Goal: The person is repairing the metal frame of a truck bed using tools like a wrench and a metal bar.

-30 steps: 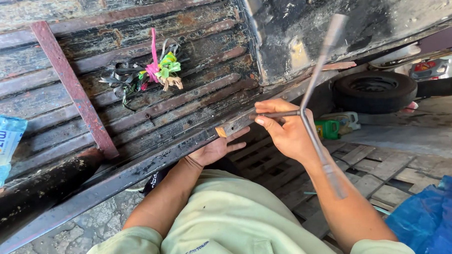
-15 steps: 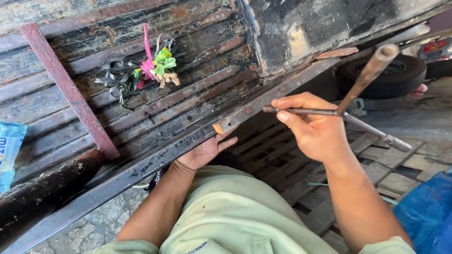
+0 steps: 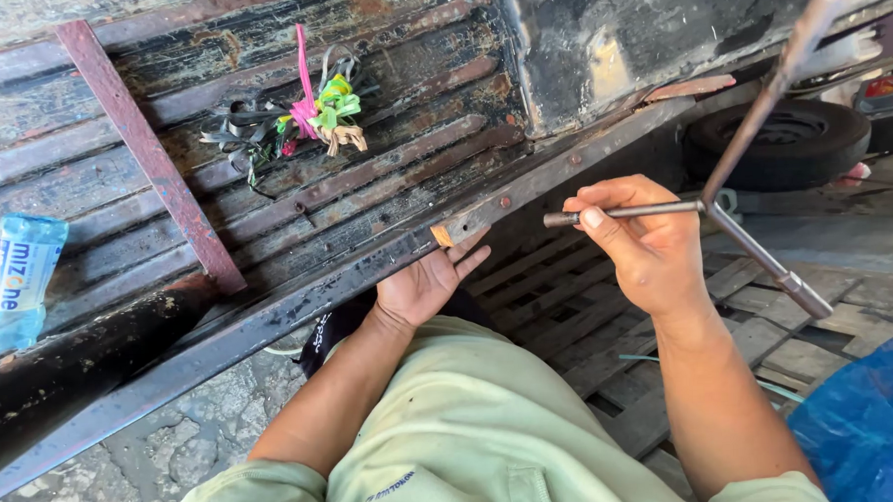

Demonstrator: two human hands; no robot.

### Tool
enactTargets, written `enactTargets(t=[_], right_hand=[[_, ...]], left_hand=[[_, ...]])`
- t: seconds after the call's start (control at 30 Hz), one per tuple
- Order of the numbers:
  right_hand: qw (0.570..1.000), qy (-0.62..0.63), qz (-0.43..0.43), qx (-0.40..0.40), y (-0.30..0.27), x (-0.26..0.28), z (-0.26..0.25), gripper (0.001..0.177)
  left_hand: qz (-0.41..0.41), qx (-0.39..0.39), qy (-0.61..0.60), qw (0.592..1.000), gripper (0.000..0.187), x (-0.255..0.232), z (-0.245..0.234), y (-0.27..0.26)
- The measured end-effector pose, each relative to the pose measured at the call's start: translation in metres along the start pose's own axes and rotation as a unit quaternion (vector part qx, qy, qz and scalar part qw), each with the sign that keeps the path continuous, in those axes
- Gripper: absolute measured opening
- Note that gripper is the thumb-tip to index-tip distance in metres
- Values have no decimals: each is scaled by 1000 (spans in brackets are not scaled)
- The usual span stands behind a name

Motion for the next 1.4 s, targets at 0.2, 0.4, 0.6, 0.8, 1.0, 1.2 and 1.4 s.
enactTargets(t=[0.2, 0.4, 0.6, 0.8, 1.0, 1.2, 1.4], right_hand=[[1000, 16, 0, -8, -6, -5, -9, 19], [999, 28, 17, -19, -11, -19, -19, 20], [1000, 3, 20, 9, 1, -19, -35, 22], [998, 26, 28, 59, 51, -11, -53, 19], [898, -387, -32, 206, 164, 32, 60, 33], [817, -459, -23, 350, 250, -65, 187, 34], [761, -477, -27, 439, 292, -139, 265, 34]], left_hand=[[-25, 9, -41, 999, 86, -7, -12, -9], [-19, -1, 7, 1000, 81, -13, -30, -16], [-46, 47, -11, 998, 74, -16, -58, -26], [-119, 50, 92, 987, 72, -25, -62, -41], [-271, 49, 324, 905, 51, -17, -49, -65], [-178, 78, 685, 702, 35, -23, -13, -76], [-152, 4, 777, 611, 33, -68, 73, -118]])
Point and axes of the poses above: each hand's wrist, its own y-axis towards the middle knuckle, its own z-axis out of the palm, x = y × z, the point moved 3 cm from there along y, towards the middle knuckle, and after that the axes turned 6 degrees about x, right-handed, at the moved point
